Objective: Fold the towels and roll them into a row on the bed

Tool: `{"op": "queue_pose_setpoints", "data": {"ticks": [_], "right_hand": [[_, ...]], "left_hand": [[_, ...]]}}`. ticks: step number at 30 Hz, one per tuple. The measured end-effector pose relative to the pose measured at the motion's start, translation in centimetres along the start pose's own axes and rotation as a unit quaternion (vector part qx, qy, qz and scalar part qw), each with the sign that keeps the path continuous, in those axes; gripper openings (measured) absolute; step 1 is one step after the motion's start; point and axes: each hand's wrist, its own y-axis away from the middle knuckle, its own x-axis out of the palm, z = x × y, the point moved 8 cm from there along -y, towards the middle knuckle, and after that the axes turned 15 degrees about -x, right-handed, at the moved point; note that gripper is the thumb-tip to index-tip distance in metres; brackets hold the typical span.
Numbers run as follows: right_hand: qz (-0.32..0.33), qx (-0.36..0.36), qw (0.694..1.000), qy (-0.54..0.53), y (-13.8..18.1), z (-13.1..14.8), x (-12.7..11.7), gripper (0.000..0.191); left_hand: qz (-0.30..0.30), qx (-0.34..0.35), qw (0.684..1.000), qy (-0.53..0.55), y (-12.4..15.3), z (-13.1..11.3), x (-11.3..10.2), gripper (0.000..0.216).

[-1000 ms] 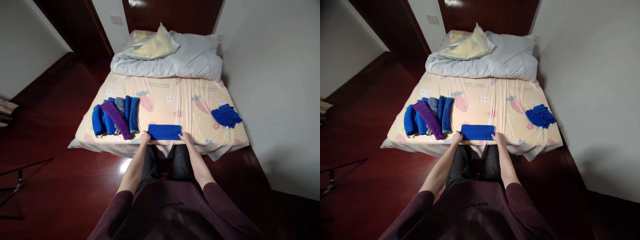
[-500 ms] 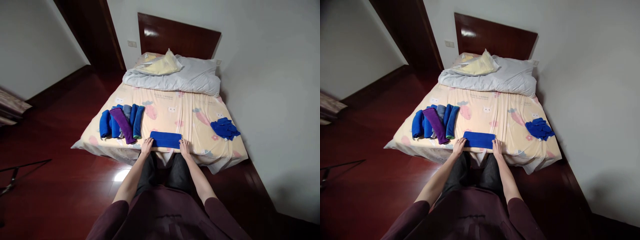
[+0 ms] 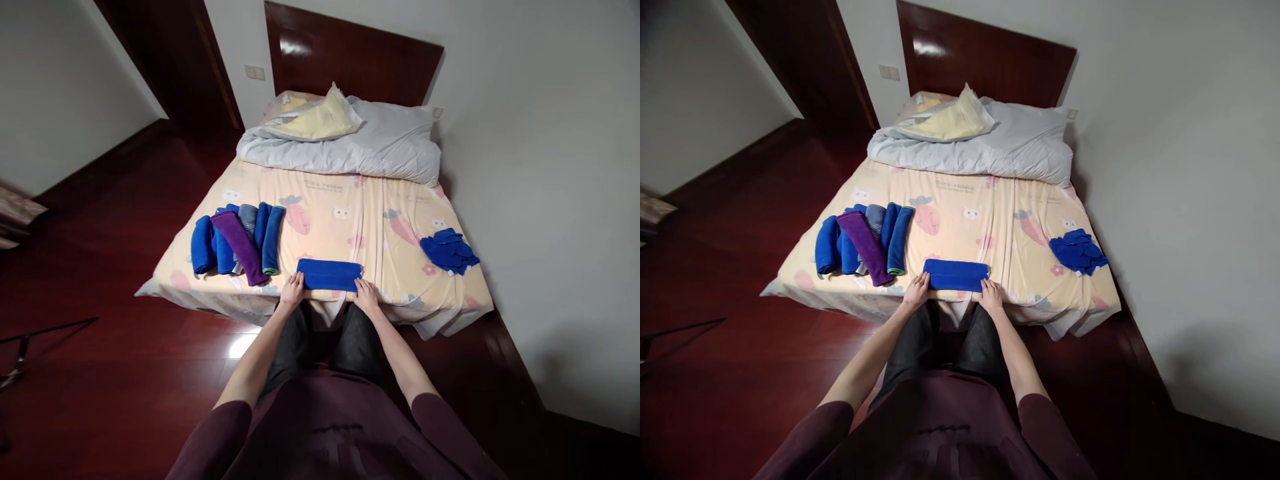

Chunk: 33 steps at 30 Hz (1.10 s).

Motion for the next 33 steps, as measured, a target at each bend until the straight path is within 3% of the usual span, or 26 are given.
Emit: {"op": "queue_pose_setpoints", "data": {"ticks": [9, 23, 33], "right_hand": [[0.025, 0.028, 0.999, 0.016, -1.4, 0.1, -0.8, 0.052], [-0.003, -0.014, 0.997, -0.073, 2.4, 0.2, -1.2, 0.051], [-0.097, -0.06, 0.967, -0.226, 2.6, -0.8, -1.3, 0.06]], "left_hand": [[0.018, -0.01, 0.999, -0.039, -0.7, -0.6, -0.6, 0.056], [0.095, 0.009, 0.995, 0.006, 2.3, 0.8, -2.4, 0.059], [0.079, -0.015, 0.971, 0.224, 1.0, 2.2, -3.5, 0.067]]}}
